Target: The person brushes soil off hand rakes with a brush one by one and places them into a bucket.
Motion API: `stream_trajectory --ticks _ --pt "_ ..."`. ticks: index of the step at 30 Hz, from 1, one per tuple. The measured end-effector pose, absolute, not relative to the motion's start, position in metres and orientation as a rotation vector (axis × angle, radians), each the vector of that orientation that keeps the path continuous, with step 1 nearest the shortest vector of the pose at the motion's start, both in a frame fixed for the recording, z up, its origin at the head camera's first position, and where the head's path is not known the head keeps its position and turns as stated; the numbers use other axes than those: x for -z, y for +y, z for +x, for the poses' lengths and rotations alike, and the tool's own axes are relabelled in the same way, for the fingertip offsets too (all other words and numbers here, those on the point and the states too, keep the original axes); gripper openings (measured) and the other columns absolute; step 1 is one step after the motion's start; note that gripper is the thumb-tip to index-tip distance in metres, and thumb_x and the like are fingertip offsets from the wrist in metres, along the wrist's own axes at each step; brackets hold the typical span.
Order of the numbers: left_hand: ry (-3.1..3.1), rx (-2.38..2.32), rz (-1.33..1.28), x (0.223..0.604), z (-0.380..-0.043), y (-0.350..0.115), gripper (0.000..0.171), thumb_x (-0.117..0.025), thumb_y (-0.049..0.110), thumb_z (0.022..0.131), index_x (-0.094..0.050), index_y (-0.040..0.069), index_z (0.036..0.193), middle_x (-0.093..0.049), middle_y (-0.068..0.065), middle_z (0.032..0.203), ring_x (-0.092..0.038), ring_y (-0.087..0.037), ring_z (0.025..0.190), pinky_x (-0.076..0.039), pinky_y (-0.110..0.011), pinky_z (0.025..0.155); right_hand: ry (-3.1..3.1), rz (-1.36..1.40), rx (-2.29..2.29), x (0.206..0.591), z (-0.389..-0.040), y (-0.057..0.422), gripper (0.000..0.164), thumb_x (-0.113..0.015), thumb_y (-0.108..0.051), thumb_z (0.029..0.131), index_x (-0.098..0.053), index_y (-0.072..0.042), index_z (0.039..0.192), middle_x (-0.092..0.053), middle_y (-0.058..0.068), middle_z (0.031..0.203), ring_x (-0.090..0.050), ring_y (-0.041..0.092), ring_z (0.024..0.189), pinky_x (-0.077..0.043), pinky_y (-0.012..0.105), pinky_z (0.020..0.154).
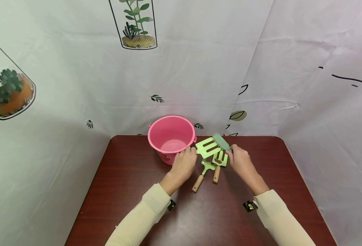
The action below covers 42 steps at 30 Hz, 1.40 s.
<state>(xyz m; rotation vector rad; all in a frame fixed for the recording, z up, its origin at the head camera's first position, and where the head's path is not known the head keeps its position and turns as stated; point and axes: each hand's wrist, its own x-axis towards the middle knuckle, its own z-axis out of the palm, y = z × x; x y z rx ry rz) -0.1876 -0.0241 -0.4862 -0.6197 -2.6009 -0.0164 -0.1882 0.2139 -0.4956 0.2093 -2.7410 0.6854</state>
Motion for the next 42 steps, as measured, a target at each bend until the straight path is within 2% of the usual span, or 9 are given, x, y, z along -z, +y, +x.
stream_trajectory --ticks 15,22,29,36,42 --pt "-2.645 0.072 -0.602 0.485 -0.190 -0.026 0.009 -0.063 0.011 0.098 -0.060 0.004 0.095 -0.064 -0.010 0.084 -0.071 -0.026 0.073 -0.058 -0.040 0.061 -2.699 0.165 -0.713 0.498 -0.187 0.232 0.019 -0.063 -0.008 0.101 -0.059 0.010 0.104 -0.067 0.023 0.084 -0.067 0.041 0.077 -0.054 0.056 0.070" --pt "-2.647 0.094 -0.595 0.485 -0.191 -0.026 0.008 -0.065 0.009 0.095 -0.060 0.003 0.094 -0.063 -0.011 0.084 -0.071 -0.027 0.072 -0.058 -0.041 0.061 -2.690 0.266 -0.768 0.485 -0.177 0.215 0.016 -0.063 -0.009 0.102 -0.061 0.007 0.106 -0.067 0.018 0.086 -0.064 0.030 0.074 -0.053 0.047 0.065" --pt "-2.660 0.090 -0.580 0.486 -0.191 -0.024 0.005 -0.062 0.007 0.096 -0.061 0.003 0.095 -0.063 -0.011 0.085 -0.071 -0.027 0.073 -0.059 -0.041 0.061 -2.733 0.409 -0.748 0.480 -0.165 0.185 0.016 -0.066 -0.010 0.100 -0.062 0.005 0.106 -0.066 0.013 0.088 -0.061 0.022 0.073 -0.051 0.039 0.063" --pt "-2.650 0.086 -0.581 0.485 -0.192 -0.022 0.004 -0.061 0.007 0.097 -0.061 0.003 0.095 -0.063 -0.010 0.085 -0.070 -0.026 0.073 -0.058 -0.039 0.060 -2.786 0.429 -0.682 0.484 -0.164 0.172 0.016 -0.069 -0.011 0.098 -0.058 0.001 0.099 -0.058 0.008 0.078 -0.056 0.021 0.066 -0.050 0.040 0.059" --pt "-2.655 0.085 -0.591 0.487 -0.190 -0.021 0.007 -0.063 0.008 0.097 -0.061 0.002 0.095 -0.064 -0.012 0.087 -0.070 -0.026 0.073 -0.058 -0.039 0.060 -2.779 0.400 -0.671 0.487 -0.167 0.176 0.016 -0.068 -0.011 0.099 -0.061 0.004 0.101 -0.064 0.013 0.084 -0.061 0.024 0.069 -0.052 0.040 0.059"
